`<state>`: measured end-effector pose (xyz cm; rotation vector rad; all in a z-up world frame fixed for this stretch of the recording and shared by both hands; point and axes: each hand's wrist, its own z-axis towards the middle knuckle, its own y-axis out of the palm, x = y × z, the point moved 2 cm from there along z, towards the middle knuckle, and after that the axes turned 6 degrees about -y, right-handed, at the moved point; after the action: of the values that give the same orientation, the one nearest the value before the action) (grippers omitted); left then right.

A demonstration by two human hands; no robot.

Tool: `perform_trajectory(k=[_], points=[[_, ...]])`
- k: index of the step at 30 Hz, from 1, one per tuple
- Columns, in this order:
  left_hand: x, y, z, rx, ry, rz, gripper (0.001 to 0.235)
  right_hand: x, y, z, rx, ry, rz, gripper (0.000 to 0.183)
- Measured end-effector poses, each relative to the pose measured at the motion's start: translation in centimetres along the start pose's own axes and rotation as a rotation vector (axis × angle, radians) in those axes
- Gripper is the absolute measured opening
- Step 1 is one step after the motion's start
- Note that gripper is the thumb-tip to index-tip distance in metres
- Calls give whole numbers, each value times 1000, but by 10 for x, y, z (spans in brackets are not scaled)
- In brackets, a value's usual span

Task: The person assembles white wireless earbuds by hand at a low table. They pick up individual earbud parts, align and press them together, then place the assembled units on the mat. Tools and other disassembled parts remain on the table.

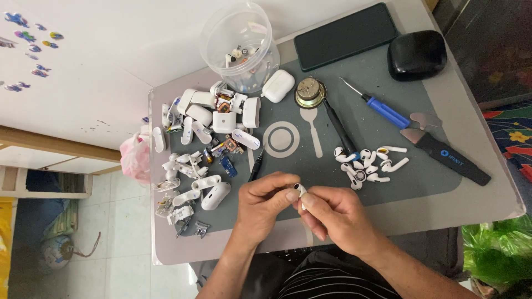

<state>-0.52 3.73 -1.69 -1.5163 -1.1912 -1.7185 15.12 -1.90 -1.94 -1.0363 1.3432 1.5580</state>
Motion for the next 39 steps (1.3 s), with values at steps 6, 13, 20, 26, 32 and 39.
perform_trajectory(k=[6, 13, 20, 26, 32, 39], points=[[16, 10, 3, -72, 70, 203, 19, -12, -8, -1, -60, -64, -28, 34], [12, 10, 2, -41, 146, 312, 18, -7, -9, -1, -39, -50, 23, 35], [39, 32, -6, 78, 512, 632, 16, -12, -3, 0, -30, 88, 343, 39], [45, 18, -8, 13, 489, 655, 20, 6, -8, 7, -110, 450, 735, 36], [34, 15, -6, 61, 238, 435, 21, -14, -3, 12, -94, 150, 265, 34], [23, 7, -8, 105, 81, 244, 20, -37, -2, 11, -84, -187, -358, 38]])
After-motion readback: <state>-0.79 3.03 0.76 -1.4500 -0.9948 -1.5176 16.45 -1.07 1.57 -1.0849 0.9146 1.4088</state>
